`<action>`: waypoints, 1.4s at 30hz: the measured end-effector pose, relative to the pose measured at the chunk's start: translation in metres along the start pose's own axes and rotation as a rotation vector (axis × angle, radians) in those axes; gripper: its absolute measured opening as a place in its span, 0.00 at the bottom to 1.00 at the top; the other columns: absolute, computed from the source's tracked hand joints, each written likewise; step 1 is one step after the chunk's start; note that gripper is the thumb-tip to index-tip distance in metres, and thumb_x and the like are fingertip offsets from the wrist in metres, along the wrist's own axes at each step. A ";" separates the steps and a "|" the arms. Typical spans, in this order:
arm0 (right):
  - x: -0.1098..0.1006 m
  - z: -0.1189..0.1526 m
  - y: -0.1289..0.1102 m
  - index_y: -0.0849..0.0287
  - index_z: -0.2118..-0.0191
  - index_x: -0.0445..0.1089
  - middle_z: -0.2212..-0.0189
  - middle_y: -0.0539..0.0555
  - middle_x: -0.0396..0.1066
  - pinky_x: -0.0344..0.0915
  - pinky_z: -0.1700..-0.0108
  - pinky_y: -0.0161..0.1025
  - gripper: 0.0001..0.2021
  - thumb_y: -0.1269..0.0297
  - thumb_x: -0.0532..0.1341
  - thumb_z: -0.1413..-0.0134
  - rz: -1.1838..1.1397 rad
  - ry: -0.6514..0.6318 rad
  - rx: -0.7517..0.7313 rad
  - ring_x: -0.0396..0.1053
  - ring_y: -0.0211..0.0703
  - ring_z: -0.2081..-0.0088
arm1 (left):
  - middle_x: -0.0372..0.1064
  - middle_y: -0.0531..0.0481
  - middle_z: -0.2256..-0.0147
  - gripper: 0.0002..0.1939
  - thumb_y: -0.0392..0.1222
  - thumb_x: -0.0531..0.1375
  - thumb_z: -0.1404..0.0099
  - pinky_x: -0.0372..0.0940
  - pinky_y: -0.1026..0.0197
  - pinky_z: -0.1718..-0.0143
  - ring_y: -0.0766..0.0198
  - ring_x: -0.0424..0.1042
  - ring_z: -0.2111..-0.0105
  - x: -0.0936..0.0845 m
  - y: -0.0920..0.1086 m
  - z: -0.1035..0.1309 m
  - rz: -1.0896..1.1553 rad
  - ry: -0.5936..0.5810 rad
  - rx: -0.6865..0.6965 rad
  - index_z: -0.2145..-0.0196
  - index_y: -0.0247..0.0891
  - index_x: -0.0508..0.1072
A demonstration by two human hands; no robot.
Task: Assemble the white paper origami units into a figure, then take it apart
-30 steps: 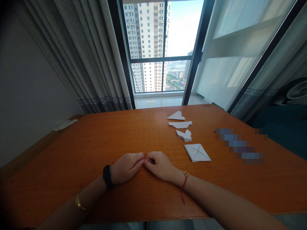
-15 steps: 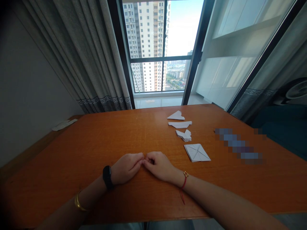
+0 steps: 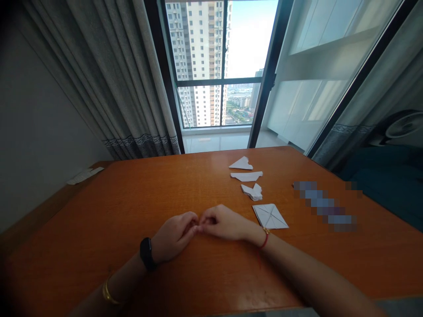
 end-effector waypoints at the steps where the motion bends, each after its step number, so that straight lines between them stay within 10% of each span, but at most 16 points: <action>1: -0.023 -0.007 0.007 0.60 0.64 0.72 0.70 0.52 0.72 0.63 0.65 0.34 0.17 0.52 0.54 0.42 0.040 0.083 0.006 0.67 0.40 0.67 | 0.68 0.51 0.67 0.07 0.41 0.49 0.33 0.58 0.62 0.67 0.63 0.66 0.69 -0.001 -0.001 0.000 0.014 0.024 -0.010 0.60 0.39 0.64; 5: -0.128 -0.029 0.065 0.58 0.44 0.63 0.45 0.62 0.61 0.55 0.45 0.49 0.26 0.49 0.54 0.44 0.544 0.654 0.425 0.59 0.54 0.45 | 0.68 0.51 0.65 0.10 0.42 0.51 0.34 0.60 0.62 0.65 0.63 0.67 0.68 -0.003 -0.003 -0.001 0.052 0.060 -0.027 0.55 0.39 0.64; 8: -0.159 -0.039 0.106 0.60 0.39 0.55 0.38 0.67 0.48 0.46 0.44 0.63 0.36 0.43 0.56 0.49 0.665 0.664 0.682 0.46 0.69 0.39 | 0.69 0.51 0.65 0.10 0.41 0.51 0.34 0.60 0.62 0.66 0.64 0.67 0.68 -0.001 -0.003 -0.001 0.068 0.049 -0.035 0.56 0.39 0.66; 13: -0.124 -0.047 0.111 0.59 0.47 0.67 0.46 0.64 0.63 0.54 0.46 0.51 0.20 0.59 0.54 0.43 0.652 0.476 0.593 0.60 0.57 0.46 | 0.69 0.51 0.67 0.09 0.40 0.52 0.35 0.61 0.62 0.67 0.64 0.67 0.70 -0.001 -0.008 -0.002 0.096 0.054 -0.061 0.58 0.39 0.67; 22: -0.014 -0.009 0.008 0.54 0.47 0.67 0.49 0.56 0.68 0.53 0.42 0.47 0.20 0.65 0.58 0.47 0.381 0.142 -0.108 0.64 0.47 0.47 | 0.59 0.43 0.46 0.23 0.39 0.59 0.41 0.56 0.51 0.44 0.55 0.59 0.46 -0.003 -0.018 -0.003 0.063 0.271 -0.007 0.48 0.40 0.61; 26: -0.033 0.002 0.007 0.55 0.43 0.62 0.43 0.57 0.62 0.55 0.41 0.45 0.25 0.62 0.60 0.48 0.256 0.200 -0.127 0.60 0.48 0.43 | 0.65 0.44 0.52 0.21 0.41 0.60 0.42 0.60 0.49 0.49 0.53 0.64 0.51 0.000 -0.024 -0.001 0.056 0.265 -0.078 0.51 0.40 0.63; 31: -0.081 0.009 0.075 0.60 0.41 0.59 0.41 0.63 0.57 0.51 0.40 0.54 0.32 0.54 0.62 0.52 0.516 0.589 0.354 0.53 0.58 0.39 | 0.66 0.44 0.51 0.20 0.39 0.58 0.40 0.60 0.48 0.48 0.54 0.65 0.50 0.004 -0.027 -0.001 0.033 0.208 -0.118 0.50 0.40 0.62; 34: -0.083 0.012 0.103 0.62 0.39 0.55 0.41 0.66 0.56 0.52 0.43 0.59 0.38 0.52 0.63 0.54 0.582 0.603 0.546 0.54 0.64 0.41 | 0.58 0.43 0.43 0.29 0.40 0.59 0.40 0.53 0.45 0.41 0.53 0.57 0.42 0.010 -0.024 -0.001 -0.014 0.132 -0.034 0.42 0.42 0.57; 42: -0.051 0.000 0.068 0.53 0.37 0.47 0.46 0.57 0.60 0.62 0.48 0.47 0.37 0.70 0.58 0.55 0.192 0.566 0.139 0.63 0.47 0.50 | 0.44 0.42 0.36 0.40 0.42 0.61 0.42 0.42 0.37 0.38 0.49 0.45 0.36 0.023 -0.027 0.003 -0.100 0.036 -0.057 0.36 0.45 0.47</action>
Point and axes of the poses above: each hand's wrist, its own z-axis away from the middle knuckle, its own x-axis out of the palm, y = z × x, the point moved 4 cm from there along -z, towards the middle knuckle
